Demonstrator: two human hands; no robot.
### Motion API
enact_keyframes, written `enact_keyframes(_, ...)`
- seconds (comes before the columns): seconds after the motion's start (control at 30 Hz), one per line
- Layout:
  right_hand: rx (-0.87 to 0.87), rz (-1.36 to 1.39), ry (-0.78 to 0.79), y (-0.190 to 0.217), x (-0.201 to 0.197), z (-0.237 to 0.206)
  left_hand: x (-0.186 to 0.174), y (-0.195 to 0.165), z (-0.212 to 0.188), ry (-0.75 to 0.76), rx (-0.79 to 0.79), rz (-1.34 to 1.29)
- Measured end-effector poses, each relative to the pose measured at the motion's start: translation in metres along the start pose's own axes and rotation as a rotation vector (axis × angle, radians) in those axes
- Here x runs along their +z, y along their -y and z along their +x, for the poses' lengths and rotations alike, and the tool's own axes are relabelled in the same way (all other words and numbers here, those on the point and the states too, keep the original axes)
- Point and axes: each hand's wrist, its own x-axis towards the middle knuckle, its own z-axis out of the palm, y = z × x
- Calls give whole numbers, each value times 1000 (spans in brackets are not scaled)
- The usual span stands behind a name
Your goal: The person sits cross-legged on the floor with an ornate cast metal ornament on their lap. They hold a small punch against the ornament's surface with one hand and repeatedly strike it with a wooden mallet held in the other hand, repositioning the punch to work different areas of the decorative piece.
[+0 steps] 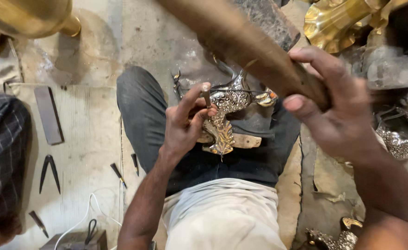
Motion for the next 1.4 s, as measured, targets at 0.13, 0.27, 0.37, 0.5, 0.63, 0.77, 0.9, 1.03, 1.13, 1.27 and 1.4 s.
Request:
enact_keyframes(0.13, -128, -191, 224, 1, 2, -1, 0, -1, 2, 3, 4, -19)
enact_keyframes(0.27, 21, 94, 125, 6, 6, -1, 0, 2, 0, 6, -8, -33)
enact_keyframes(0.37, 7, -34, 198, 7, 9, -4, 0, 6, 1, 3, 26, 54)
enact_keyframes(0.5, -56, -50, 121, 2, 5, -15, -3, 7, 5, 36, 67, -96)
enact_keyframes(0.63, -83, -58, 28, -8, 4, -21, -9, 6, 15, 120, 47, 29)
enact_keyframes(0.77, -152, 24, -158, -15, 13, -17, -11, 3, 17, 139, 49, 74)
enact_keyframes(0.9, -67, 334, -43, -24, 20, -11, -9, 2, 17, 125, 40, 57)
enact_keyframes(1.03, -140, 93, -2, -30, 16, -17, -8, 1, 17, 129, 35, 51)
enact_keyframes(1.13, -93, 244, -125, -26, 13, -22, -10, -1, 17, 138, 47, 60)
enact_keyframes(1.27, 4, 43, 83, -13, 8, -19, -9, -2, 20, 131, 46, 16)
enact_keyframes(1.4, -79, 110, -61, -3, 5, -15, -11, -5, 19, 145, 23, 77)
